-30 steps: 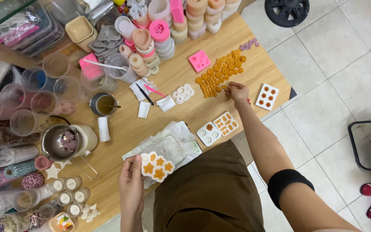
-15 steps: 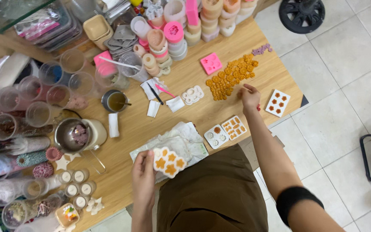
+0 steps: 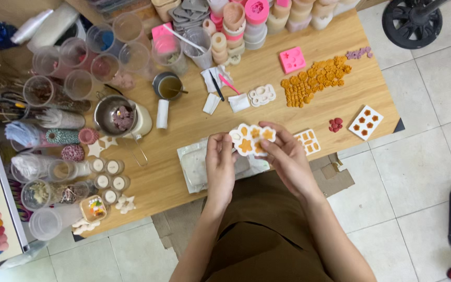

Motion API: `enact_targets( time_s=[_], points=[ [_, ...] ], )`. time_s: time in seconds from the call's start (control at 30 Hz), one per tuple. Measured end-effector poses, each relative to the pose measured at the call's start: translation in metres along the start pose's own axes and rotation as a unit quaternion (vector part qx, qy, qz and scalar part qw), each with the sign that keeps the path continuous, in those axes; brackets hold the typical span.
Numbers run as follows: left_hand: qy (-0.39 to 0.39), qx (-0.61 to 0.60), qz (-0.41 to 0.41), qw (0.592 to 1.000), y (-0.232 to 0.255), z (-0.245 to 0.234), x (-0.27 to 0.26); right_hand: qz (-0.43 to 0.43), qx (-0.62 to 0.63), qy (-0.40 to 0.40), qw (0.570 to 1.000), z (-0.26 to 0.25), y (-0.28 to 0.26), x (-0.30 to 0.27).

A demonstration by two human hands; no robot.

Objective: The person places small orange wax shapes into a white flower-shaped silicone mold by hand while standing at a workbench.

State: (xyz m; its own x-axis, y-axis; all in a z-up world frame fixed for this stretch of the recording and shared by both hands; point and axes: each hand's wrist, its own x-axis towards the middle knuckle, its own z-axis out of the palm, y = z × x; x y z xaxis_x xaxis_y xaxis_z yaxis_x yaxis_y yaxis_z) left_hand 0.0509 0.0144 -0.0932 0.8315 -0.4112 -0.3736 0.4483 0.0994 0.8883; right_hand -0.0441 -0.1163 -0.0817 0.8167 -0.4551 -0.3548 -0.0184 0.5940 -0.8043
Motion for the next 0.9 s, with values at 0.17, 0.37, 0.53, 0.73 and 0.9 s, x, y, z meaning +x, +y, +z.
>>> enact_targets(
  time_s=[0.17, 0.37, 0.53, 0.73, 0.9],
  points=[
    [-0.086, -0.047, 0.024, 0.995, 0.007, -0.007, -0.015, -0.048, -0.068, 0.016, 0.996, 0.003, 0.002, -0.004],
    [-0.122, -0.030, 0.066, 0.990, 0.006, -0.013, -0.021, -0.047, -0.208, 0.031, 0.977, 0.023, -0.011, -0.016],
    [-0.108, -0.022, 0.052, 0.992, 0.006, -0.019, -0.021, -0.029, -0.232, 0.016, 0.972, 0.027, -0.015, -0.018],
    [-0.099, -0.037, 0.037, 0.994, 0.005, -0.018, -0.023, -0.007, -0.224, -0.004, 0.975, 0.029, -0.016, -0.022],
    [-0.117, -0.049, 0.044, 0.991, 0.012, -0.020, -0.024, 0.001, -0.245, -0.010, 0.969, 0.037, -0.022, -0.025]
  ],
)
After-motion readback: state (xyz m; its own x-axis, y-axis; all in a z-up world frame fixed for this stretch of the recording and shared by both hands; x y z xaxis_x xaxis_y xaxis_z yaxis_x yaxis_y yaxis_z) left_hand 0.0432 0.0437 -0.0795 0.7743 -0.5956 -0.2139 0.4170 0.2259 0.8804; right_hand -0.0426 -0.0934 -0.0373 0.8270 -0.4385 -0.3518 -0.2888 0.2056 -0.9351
